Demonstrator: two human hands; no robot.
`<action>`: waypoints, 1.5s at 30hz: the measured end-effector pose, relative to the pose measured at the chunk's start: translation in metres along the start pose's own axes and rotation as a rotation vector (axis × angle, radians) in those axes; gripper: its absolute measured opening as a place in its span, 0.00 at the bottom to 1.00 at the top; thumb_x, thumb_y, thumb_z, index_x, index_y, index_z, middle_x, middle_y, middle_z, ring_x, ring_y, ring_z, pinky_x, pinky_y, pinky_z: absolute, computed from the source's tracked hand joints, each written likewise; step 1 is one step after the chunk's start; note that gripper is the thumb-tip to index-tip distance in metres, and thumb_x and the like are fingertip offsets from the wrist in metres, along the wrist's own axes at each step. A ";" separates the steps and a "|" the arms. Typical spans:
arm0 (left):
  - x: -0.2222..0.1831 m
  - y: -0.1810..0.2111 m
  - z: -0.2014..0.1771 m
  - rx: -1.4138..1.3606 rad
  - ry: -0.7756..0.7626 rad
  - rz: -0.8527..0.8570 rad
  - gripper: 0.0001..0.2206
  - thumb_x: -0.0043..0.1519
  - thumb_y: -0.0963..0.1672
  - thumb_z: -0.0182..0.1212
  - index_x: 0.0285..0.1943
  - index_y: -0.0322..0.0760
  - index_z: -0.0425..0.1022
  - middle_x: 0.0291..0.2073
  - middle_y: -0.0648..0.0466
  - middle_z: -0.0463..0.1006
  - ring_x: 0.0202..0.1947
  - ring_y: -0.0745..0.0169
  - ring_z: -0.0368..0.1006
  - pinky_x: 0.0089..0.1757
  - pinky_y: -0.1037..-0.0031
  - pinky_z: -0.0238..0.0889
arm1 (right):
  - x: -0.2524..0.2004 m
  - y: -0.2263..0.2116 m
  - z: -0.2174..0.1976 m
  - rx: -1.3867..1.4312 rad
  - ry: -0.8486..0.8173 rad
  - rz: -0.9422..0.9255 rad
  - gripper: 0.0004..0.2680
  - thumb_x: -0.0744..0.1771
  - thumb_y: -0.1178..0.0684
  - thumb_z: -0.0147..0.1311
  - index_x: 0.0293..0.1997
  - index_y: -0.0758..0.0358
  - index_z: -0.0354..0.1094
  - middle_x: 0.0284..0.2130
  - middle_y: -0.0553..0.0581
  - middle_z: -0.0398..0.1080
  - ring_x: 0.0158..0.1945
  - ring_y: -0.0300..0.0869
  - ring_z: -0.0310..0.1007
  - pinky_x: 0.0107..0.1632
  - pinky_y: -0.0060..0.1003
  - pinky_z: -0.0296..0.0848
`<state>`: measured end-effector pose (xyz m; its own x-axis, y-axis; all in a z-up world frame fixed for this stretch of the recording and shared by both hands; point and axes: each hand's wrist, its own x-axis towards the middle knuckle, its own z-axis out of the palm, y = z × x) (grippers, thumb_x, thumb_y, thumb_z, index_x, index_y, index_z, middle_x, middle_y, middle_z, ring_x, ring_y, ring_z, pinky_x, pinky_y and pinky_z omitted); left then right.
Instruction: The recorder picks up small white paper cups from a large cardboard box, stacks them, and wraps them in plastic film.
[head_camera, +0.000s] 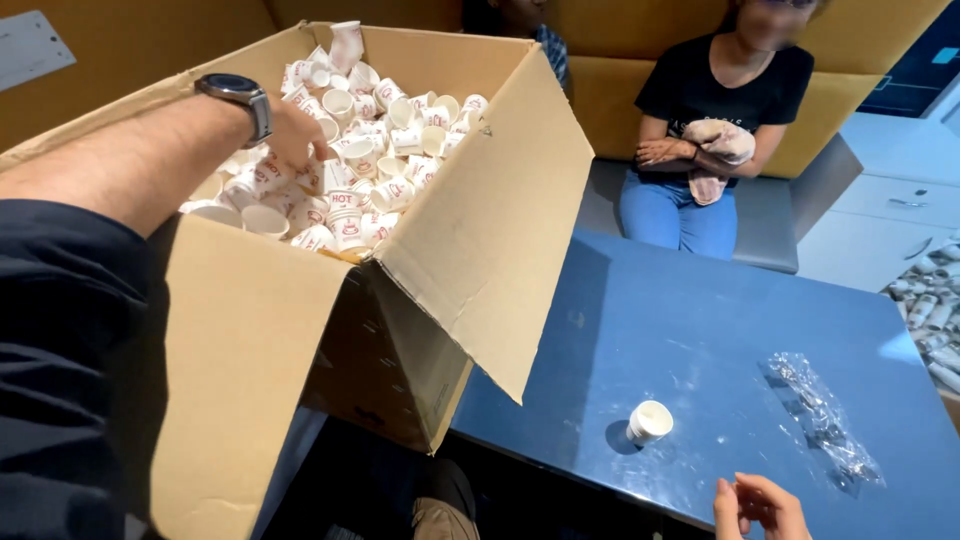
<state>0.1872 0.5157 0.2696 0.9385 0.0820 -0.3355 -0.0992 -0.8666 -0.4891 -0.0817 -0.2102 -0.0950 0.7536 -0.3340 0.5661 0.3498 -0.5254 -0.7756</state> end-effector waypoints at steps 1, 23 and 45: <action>0.007 -0.005 0.003 -0.044 -0.054 -0.003 0.27 0.56 0.39 0.55 0.65 0.60 0.77 0.58 0.50 0.82 0.58 0.51 0.77 0.57 0.62 0.70 | 0.001 0.012 0.000 -0.001 0.010 0.014 0.11 0.66 0.60 0.62 0.51 0.66 0.64 0.26 0.56 0.71 0.25 0.33 0.67 0.32 0.25 0.66; -0.253 0.092 -0.126 -0.423 0.821 0.061 0.14 0.63 0.47 0.66 0.57 0.46 0.82 0.43 0.51 0.84 0.40 0.56 0.79 0.40 0.62 0.71 | 0.015 -0.083 -0.013 0.022 -0.052 0.042 0.08 0.66 0.61 0.63 0.48 0.68 0.70 0.28 0.60 0.75 0.33 0.36 0.76 0.37 0.28 0.72; -0.289 0.509 0.009 -1.125 1.104 0.526 0.18 0.59 0.39 0.68 0.59 0.34 0.78 0.41 0.53 0.83 0.43 0.56 0.75 0.45 0.68 0.67 | 0.003 -0.112 -0.064 0.243 -0.093 0.043 0.07 0.67 0.63 0.61 0.47 0.68 0.68 0.34 0.51 0.73 0.35 0.30 0.71 0.39 0.24 0.71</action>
<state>-0.1377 0.0556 0.1101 0.6976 -0.2550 0.6696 -0.6478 -0.6238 0.4372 -0.1541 -0.2027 0.0116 0.8147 -0.2730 0.5115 0.4311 -0.3048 -0.8493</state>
